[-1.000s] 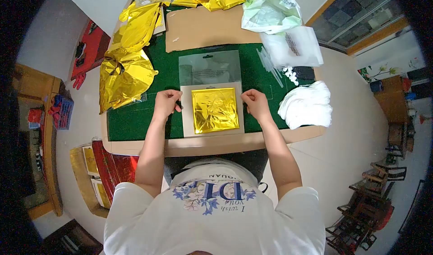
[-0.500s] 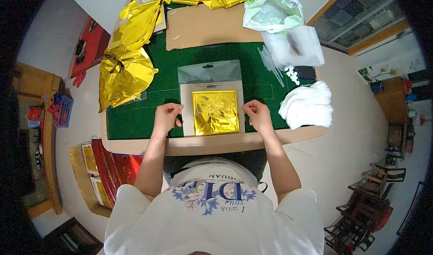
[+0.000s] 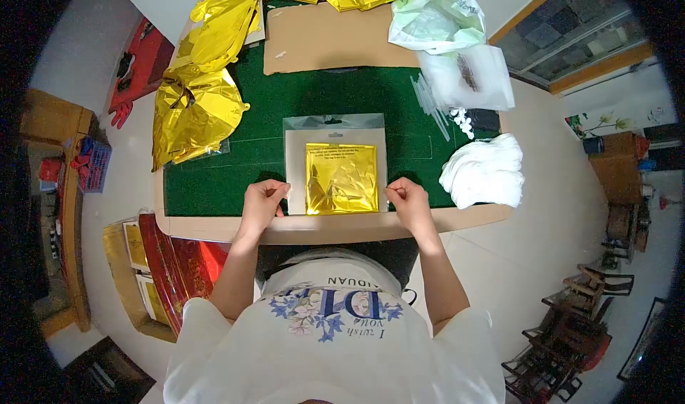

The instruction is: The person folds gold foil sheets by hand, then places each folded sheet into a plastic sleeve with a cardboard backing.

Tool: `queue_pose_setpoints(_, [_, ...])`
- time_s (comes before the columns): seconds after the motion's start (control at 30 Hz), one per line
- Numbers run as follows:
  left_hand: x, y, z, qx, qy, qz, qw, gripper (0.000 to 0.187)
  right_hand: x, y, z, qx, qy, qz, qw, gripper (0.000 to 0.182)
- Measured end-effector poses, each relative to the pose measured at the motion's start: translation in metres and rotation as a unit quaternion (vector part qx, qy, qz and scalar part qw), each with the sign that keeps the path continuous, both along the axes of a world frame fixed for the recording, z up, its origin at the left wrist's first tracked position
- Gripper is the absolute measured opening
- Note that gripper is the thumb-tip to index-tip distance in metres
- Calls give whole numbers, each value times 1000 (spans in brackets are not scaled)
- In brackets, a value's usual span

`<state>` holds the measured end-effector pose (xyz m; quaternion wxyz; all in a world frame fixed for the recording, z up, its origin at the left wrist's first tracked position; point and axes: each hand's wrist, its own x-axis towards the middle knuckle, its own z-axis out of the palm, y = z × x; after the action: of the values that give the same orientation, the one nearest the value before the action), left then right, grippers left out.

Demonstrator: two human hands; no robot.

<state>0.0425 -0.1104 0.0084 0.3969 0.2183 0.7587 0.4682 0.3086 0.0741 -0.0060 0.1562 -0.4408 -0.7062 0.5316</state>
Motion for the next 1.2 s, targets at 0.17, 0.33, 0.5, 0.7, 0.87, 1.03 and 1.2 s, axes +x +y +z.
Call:
queue_pose_setpoints(0.17, [-1, 10, 5, 5, 2, -1, 1000, 18, -22, 12, 18, -48, -51, -38, 997, 7])
queue_pose_setpoints(0.33, [-3, 28, 12, 46, 423, -4, 905, 27, -49, 11, 32, 292, -47, -70, 953, 19])
queue_pose_setpoints(0.5, [-5, 37, 26, 149, 425, -113, 886, 42, -75, -8, 43, 367, 35, 84, 926, 24])
queue_pose_setpoints(0.7, [-29, 69, 22, 129, 426, -114, 888, 38, -104, -16, 64, 404, 61, 227, 884, 35])
queue_pose_setpoints(0.87, [-38, 87, -1, 90, 416, -161, 891, 31, -92, -23, 52, 431, -3, 370, 823, 49])
queue_pose_setpoints(1.03, [-37, 89, -4, 94, 428, -147, 887, 24, -93, -22, 40, 419, -6, 351, 838, 50])
queue_pose_setpoints(1.2, [-37, 91, -7, 100, 426, -127, 890, 18, -94, -21, 34, 420, 5, 347, 839, 49])
